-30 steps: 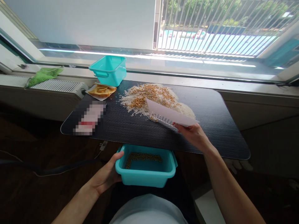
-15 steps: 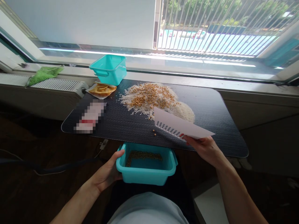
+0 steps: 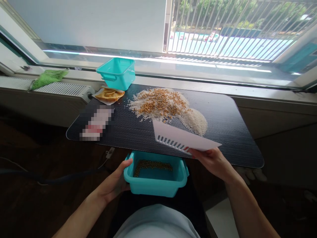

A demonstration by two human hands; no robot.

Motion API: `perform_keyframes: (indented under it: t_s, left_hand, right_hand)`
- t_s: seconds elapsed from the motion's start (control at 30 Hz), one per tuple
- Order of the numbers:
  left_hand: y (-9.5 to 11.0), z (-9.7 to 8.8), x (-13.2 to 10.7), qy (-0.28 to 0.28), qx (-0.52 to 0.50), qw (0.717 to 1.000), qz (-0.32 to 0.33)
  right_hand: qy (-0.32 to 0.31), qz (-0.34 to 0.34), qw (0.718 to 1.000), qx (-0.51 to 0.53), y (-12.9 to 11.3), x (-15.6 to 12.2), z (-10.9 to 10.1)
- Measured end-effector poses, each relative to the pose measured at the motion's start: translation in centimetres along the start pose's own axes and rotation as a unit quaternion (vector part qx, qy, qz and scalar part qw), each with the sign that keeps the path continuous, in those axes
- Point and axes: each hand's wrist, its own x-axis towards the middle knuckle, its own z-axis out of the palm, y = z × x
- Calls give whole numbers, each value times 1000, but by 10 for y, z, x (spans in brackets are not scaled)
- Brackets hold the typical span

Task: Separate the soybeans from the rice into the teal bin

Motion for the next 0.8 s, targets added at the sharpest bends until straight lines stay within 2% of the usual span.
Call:
perform_keyframes:
  t_s: [0.07,0.13,0.3,0.47,0.67,0.8]
  left_hand:
    - [-1,-1,1,-2,-4,1000,-2]
    - [-2,-3,1,2,-6,1000,-3]
    - [-2,-4,1,1,-10,1000,-4]
    - [-2,-5,2,2,-17,1000,-7]
    - [-2,-6,2,-4,-19,1000,-9]
    - [-1,-5,1,-4,-14,1000,-1]
  right_hand:
    - [66,-1,998,-25,3,13,-1]
    - [90,2,995,-45,7,26,0]
    - [91,7,990,-105,7,45,4]
    - [53,-3,993,-102,2,44,3]
    - [97,9,988,-123,4,47,-1]
    - [75,9,988,-136,-4,46,-3]
